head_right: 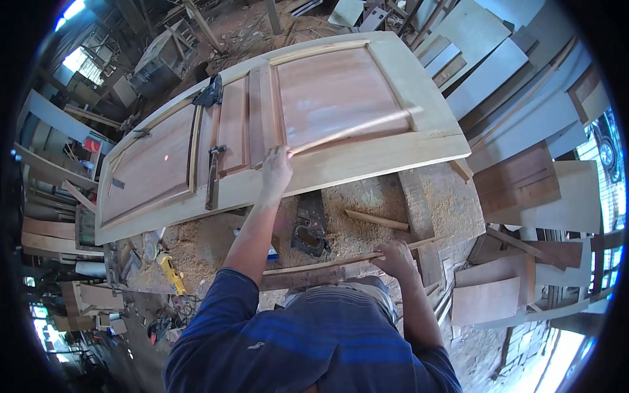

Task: The person cuts a wooden strip using a miter saw, applies glue to it, and attaches it to a wooden door frame, securing it with a hammer and nails.

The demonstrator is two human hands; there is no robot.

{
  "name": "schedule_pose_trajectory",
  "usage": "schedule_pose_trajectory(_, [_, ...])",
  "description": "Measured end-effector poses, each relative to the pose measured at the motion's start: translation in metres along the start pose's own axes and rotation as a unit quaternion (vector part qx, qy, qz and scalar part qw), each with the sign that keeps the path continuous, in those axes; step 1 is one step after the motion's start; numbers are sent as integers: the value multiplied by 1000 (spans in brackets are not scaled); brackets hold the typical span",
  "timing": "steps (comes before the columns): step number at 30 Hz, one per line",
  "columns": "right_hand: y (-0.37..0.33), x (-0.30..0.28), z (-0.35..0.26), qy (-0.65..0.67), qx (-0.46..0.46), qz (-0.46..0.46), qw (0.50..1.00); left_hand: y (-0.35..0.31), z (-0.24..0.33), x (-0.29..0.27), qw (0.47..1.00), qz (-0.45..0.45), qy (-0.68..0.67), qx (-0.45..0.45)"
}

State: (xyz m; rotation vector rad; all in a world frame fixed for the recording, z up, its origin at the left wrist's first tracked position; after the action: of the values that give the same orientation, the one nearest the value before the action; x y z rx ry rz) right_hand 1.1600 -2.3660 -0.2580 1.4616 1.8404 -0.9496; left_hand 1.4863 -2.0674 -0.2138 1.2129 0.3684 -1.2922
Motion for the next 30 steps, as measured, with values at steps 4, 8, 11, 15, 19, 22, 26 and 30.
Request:
schedule_pose_trajectory(4, [4,-1,0,4,13,-5,1000,9,-47,-5,983,47,11,-176])
schedule_pose_trajectory(8, [9,-1,-4,-6,-7,1,1000,25,-97,-8,951,140,-38,-273])
schedule_pose_trajectory(11, [10,1,1,-2,4,-7,1000,41,-101,-1,931,132,-29,-338])
schedule_pose_trajectory(15, [10,2,4,12,28,-34,999,66,-106,8,908,98,-32,-406])
schedule_pose_trajectory(19, [13,3,3,1,27,-47,999,81,-118,19,901,84,-30,-424])
schedule_pose_trajectory(22, [16,2,3,0,29,-50,998,84,-118,24,898,95,-33,-428])
schedule_pose_trajectory(26, [21,-7,-3,35,62,-62,996,89,-100,23,902,64,2,-427])
schedule_pose_trajectory(30, [26,-9,-4,30,50,-72,996,87,-117,26,897,-4,-40,-440])
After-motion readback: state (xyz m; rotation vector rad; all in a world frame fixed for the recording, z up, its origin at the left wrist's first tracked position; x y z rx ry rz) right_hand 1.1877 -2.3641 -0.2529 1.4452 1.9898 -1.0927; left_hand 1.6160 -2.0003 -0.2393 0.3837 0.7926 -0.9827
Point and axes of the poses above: each hand's wrist, its own y-axis towards the middle knuckle, its own x-axis out of the palm, z = x × y, the point moved 6 cm from there along y, towards the middle knuckle, and after that the axes turned 6 degrees about -x, right-handed, at the moved point
